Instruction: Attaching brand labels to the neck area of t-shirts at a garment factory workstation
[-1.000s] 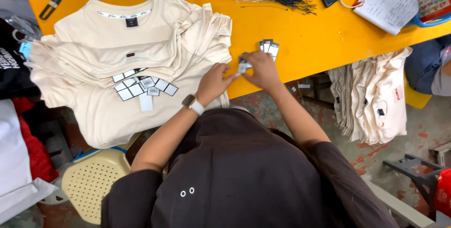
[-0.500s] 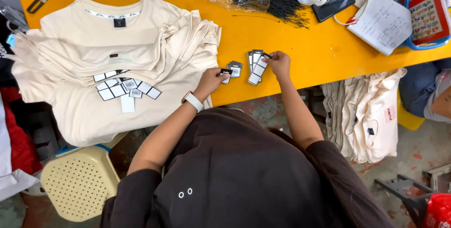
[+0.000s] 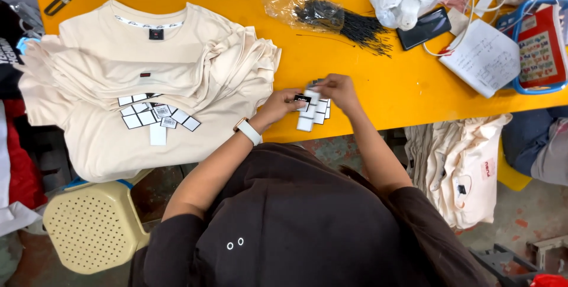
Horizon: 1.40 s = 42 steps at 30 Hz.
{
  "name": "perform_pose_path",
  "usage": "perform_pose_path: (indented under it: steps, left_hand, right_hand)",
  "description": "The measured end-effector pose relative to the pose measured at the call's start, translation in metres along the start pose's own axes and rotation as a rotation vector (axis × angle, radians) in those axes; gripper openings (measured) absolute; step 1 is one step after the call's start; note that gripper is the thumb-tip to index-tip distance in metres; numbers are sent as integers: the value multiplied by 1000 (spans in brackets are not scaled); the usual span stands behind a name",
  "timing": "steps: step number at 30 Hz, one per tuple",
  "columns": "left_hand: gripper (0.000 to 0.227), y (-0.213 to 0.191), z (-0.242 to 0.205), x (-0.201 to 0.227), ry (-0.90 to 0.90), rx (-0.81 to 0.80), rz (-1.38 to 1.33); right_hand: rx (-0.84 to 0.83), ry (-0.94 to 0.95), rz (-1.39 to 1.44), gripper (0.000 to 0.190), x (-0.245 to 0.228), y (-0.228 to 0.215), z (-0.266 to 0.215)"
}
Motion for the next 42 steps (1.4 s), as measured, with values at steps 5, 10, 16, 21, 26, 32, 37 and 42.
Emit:
perform_pose_path:
  steps: [5,10,16,21,26,32,37,42]
  left_hand:
    - [23,-54,10,-12,52,240,-34]
    - [58,-92,-55,80,200,350,82]
    - [36,-149,-110,124,338,562,121]
    - [33,-193,-145,165,477,630,154]
    - [30,-234,-161,172,561,594,152]
    - [31,-279,-194,188,668,565,188]
    - [30,-310,-215,191,743,586,326]
    - [24,-334,-229,196,909,641,513]
  right_hand:
    - [19,-236,-232,17,-48,36,81]
    - [234,-317,-802,23,3,31,171]
    - [307,-255,-601,10,-24,40,149]
    - [220,-668,-284,6,-174,101,52]
    - [147,-697,-120,2,-268,195,-30]
    - [220,-743,-42,3,-311,277,-72]
    - [346,-984,-230,1,-337,324,-91]
    - [368,-1040,-289,3,-335,363,-81]
Point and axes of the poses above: each hand's wrist, its own z-axis towards the middle knuckle, its own y-axis out of the palm, x = y × z, the point moved 8 cm from there along z, towards the middle knuckle, and after that the axes turned 4 degrees about x, right-handed, at the moved point
